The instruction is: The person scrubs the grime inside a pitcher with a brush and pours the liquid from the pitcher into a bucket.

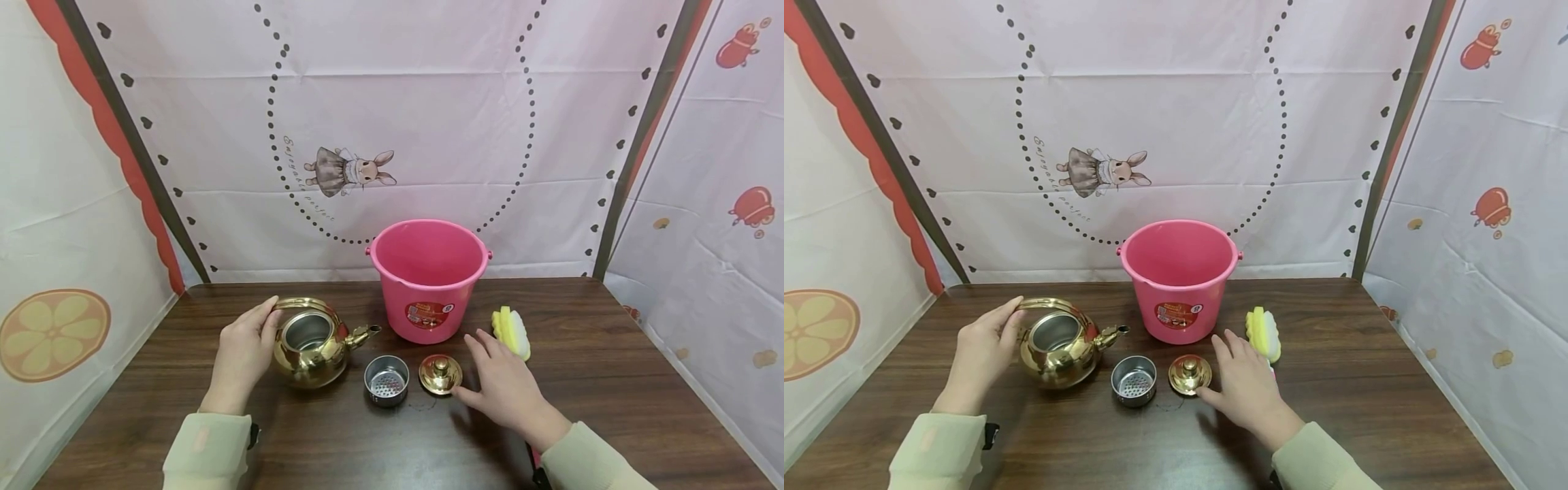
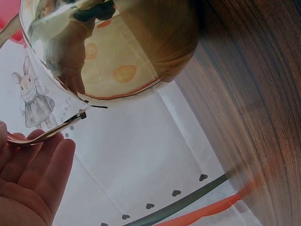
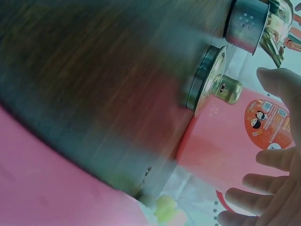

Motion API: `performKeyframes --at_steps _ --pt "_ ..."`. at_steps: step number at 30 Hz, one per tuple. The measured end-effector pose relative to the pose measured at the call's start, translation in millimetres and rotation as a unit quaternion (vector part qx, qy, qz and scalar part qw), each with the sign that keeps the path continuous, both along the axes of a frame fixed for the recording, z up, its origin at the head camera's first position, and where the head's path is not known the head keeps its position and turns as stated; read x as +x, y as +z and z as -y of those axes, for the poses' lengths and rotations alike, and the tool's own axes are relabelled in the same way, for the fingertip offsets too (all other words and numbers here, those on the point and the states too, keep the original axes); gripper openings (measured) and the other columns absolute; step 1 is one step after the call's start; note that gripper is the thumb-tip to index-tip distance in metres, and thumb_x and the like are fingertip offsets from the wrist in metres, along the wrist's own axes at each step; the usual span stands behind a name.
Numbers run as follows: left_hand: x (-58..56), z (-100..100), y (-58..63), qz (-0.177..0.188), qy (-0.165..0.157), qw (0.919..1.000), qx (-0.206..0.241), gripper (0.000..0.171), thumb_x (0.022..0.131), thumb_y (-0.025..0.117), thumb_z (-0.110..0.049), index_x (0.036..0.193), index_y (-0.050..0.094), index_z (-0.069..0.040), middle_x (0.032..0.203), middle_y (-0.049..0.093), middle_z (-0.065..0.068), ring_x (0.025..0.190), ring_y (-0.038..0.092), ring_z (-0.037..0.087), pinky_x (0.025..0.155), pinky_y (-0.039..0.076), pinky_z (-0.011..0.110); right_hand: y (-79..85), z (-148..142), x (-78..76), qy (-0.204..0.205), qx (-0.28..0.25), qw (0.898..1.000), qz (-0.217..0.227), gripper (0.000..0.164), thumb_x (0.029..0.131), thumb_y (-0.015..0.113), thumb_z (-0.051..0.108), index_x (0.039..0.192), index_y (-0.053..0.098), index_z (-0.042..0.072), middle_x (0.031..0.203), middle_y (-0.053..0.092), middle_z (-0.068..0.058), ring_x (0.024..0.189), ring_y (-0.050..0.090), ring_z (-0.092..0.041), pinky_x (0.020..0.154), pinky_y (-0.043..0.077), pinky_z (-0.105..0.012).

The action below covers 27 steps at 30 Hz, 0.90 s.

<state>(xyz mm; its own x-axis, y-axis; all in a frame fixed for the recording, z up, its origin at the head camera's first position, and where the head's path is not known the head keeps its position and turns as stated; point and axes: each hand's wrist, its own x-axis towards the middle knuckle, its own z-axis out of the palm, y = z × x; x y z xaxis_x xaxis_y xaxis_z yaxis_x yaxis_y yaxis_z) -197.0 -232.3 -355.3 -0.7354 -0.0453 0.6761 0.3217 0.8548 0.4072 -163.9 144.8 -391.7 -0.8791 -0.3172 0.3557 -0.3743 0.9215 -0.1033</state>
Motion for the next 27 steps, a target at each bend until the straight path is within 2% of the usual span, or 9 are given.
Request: performKeyframes --at_steps 14,23,27 --pt "1.6 -0.6 1.8 0.000 -0.004 1.0000 -0.001 0.031 0.094 0.058 -0.012 0.121 0.062 0.002 0.114 0.065 0.025 0.104 0.062 0.043 0.085 0.051 0.056 -3.1 -7.4 1.6 -0.018 -0.002 0.999 0.029 0.082 0.069 0.078 0.050 0.130 0.053 0.001 0.133 0.051 -0.022 0.118 0.054 -0.037 0.096 0.049 -0.049" --pt "2.1 -0.8 2.1 0.001 -0.004 1.0000 -0.001 0.031 0.094 0.058 -0.012 0.121 0.062 0.003 0.114 0.064 0.025 0.104 0.062 0.043 0.085 0.051 0.055 -0.4 -12.3 2.6 -0.024 -0.007 1.000 0.014 0.079 0.069 0.078 0.048 0.128 0.054 0.001 0.131 0.052 -0.023 0.115 0.055 -0.038 0.092 0.050 -0.051" --pt "2.0 -1.0 2.3 0.001 -0.004 1.0000 0.000 0.031 0.094 0.058 -0.012 0.121 0.062 0.003 0.115 0.064 0.025 0.104 0.062 0.043 0.085 0.051 0.056 0.0 -15.2 3.7 -0.032 -0.007 0.999 0.023 0.079 0.070 0.078 0.048 0.128 0.054 0.002 0.133 0.050 -0.024 0.116 0.054 -0.038 0.090 0.050 -0.053"
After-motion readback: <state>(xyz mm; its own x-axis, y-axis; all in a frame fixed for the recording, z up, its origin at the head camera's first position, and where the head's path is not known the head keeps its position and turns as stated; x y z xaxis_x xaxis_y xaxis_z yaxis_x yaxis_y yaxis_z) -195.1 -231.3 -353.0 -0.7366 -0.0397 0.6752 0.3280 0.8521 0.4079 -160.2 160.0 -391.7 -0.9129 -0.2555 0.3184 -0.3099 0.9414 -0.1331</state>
